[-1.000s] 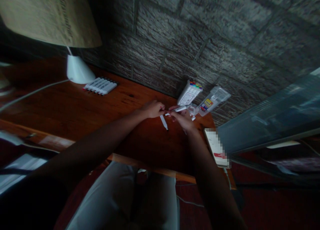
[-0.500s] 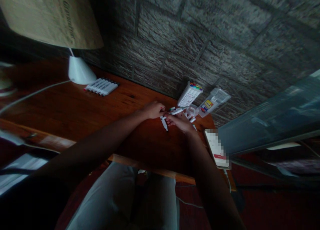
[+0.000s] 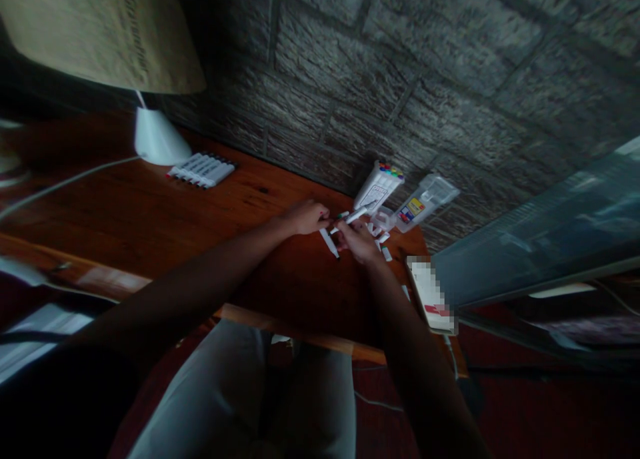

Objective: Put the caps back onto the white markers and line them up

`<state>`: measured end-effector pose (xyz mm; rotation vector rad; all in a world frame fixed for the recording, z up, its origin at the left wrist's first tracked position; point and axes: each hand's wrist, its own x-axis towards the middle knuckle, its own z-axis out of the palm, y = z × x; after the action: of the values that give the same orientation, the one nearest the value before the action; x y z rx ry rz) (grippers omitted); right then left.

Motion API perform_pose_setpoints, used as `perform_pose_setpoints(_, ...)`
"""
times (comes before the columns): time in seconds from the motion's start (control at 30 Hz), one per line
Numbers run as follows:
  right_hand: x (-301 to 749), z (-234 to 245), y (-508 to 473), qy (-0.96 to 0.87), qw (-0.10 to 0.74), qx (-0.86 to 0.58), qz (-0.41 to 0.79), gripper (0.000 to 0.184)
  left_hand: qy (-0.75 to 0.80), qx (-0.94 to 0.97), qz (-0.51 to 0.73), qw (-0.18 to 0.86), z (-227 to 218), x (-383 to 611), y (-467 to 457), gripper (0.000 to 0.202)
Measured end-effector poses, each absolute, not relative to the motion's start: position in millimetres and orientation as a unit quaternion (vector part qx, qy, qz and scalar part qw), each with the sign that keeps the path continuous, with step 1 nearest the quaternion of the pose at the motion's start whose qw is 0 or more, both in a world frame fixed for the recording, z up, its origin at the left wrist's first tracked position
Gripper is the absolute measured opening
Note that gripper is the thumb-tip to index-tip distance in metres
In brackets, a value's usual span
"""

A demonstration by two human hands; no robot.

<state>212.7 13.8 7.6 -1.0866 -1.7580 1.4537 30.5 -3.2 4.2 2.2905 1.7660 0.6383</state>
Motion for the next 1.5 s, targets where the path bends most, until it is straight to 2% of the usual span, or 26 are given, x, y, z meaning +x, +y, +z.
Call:
perform_pose_setpoints(0.17,214.1,1.5,17.0,-0.666,0.32,-0.419,0.527,0.03,0.579,0.781,0.215,0.093,3.5,28.7,-3.5,0.022)
perform_pose_setpoints(0.43,216.1,5.1,15.7,-0.638,0.313,-0.412,0.571,0.026,0.581,0.777,0.223,0.095,0.8,28.7,-3.4,0.024)
perform_pose_setpoints(0.8,218.6,7.6,12.7,-0.747,0.243,-0.35,0.511,0.023,0.595,0.77,0.198,0.114,6.8,30.4,-5.3,0.026)
perform_pose_setpoints(0.93,219.9,4.7,15.8,-0.719,0.268,-0.353,0.535,0.02,0.595,0.769,0.201,0.116,6.5,29.8,-3.0,0.023)
perform_pose_setpoints(1.07,219.4,2.2,16.8,-0.719,0.286,-0.37,0.514,0.022,0.577,0.783,0.202,0.114,4.5,28.2,-1.2,0.017)
perform_pose_setpoints(1.27,216.1,0.5,16.9,-0.687,0.31,-0.391,0.528,0.023,0.579,0.782,0.206,0.106,2.6,27.5,-1.4,0.022)
perform_pose_setpoints(1.5,218.8,2.2,17.1,-0.713,0.276,-0.362,0.534,0.035,0.575,0.783,0.213,0.103,4.5,27.3,-4.8,0.023)
